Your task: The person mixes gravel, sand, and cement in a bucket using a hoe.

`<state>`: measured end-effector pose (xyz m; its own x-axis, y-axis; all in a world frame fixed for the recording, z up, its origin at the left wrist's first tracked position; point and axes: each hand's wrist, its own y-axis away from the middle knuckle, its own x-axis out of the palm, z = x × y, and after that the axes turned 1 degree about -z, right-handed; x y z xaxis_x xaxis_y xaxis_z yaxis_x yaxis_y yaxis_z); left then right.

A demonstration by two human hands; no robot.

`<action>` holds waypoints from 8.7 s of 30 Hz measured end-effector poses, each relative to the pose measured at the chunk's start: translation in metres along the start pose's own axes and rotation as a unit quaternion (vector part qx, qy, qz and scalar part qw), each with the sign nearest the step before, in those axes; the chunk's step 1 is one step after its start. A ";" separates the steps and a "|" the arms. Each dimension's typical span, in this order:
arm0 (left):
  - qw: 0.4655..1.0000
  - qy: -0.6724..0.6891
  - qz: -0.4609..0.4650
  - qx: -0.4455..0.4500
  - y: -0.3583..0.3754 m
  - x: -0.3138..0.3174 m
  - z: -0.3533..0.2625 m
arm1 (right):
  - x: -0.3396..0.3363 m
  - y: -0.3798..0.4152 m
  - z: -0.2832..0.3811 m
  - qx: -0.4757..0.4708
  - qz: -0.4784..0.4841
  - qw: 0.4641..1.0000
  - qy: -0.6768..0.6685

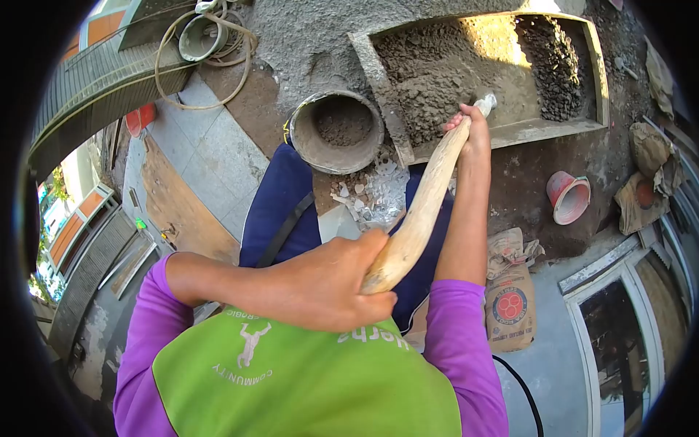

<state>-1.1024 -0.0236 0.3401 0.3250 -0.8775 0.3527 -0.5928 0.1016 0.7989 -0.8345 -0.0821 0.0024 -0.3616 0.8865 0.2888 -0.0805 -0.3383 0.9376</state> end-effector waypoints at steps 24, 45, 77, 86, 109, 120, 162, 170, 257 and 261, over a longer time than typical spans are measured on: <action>0.963 -0.200 -0.136 0.115 0.012 -0.102 0.234 | 0.056 0.055 -0.095 -0.154 -0.006 0.986 -0.059; 0.986 0.128 -0.091 -0.064 -0.229 -0.038 0.023 | -0.034 -0.238 0.007 0.095 -0.031 0.991 0.084; 0.997 -0.005 0.063 -0.047 0.131 -0.134 0.234 | 0.086 0.069 -0.224 -0.034 -0.066 0.997 -0.028; 0.944 -0.230 -0.230 -0.043 0.082 -0.195 0.461 | 0.097 0.020 -0.339 -0.025 -0.039 0.998 -0.040; 0.995 -0.004 -0.091 -0.047 -0.259 -0.023 0.082 | -0.104 -0.203 0.041 -0.063 -0.152 0.974 0.156; 0.993 0.077 -0.056 -0.073 -0.239 0.014 -0.038 | -0.118 -0.195 0.041 0.113 -0.047 0.992 0.038; 0.931 -0.240 -0.261 0.091 0.044 -0.115 0.323 | 0.073 0.056 -0.173 -0.133 -0.039 0.990 0.040; 0.946 -0.181 -0.244 0.112 -0.114 -0.011 0.127 | 0.014 0.013 -0.053 -0.118 -0.064 0.978 0.159; 0.879 0.194 -0.420 -0.113 0.364 -0.334 0.705 | 0.089 0.107 -0.474 -0.092 -0.119 0.863 0.483; 0.868 0.202 -0.444 -0.093 0.378 -0.327 0.690 | 0.106 0.063 -0.483 -0.069 -0.077 0.859 0.502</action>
<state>-1.9408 -0.0214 0.1908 0.8469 -0.4172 -0.3297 0.1402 -0.4230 0.8952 -1.3271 -0.1618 -0.0011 -0.9497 0.2284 -0.2144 -0.2836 -0.3362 0.8981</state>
